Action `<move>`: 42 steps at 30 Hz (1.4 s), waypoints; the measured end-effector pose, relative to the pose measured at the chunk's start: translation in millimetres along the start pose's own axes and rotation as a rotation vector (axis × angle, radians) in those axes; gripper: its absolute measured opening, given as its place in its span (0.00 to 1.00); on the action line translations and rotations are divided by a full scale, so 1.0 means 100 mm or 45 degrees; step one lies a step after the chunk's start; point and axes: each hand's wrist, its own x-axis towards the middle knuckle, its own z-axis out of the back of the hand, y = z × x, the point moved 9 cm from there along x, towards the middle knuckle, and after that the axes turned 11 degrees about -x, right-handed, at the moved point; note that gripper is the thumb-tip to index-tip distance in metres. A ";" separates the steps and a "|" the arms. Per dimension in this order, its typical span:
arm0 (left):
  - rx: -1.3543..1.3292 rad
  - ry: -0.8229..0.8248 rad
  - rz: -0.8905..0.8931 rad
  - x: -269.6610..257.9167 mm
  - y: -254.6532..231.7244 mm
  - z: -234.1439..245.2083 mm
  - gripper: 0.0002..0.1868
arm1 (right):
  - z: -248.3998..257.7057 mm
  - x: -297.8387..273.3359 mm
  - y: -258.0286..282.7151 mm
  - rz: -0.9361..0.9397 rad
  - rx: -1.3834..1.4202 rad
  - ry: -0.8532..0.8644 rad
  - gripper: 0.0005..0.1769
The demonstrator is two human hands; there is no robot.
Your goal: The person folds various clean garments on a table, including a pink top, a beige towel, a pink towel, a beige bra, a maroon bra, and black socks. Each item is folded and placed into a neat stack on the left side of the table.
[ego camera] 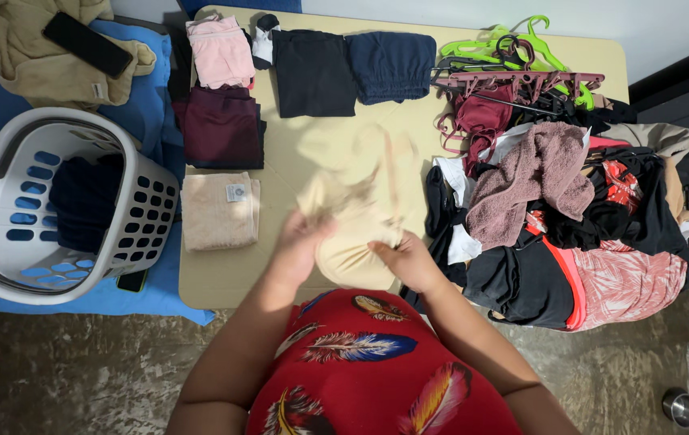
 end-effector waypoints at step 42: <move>-0.597 -0.160 0.863 0.61 0.75 0.36 0.54 | 0.35 0.42 0.65 0.934 -1.170 -0.379 0.26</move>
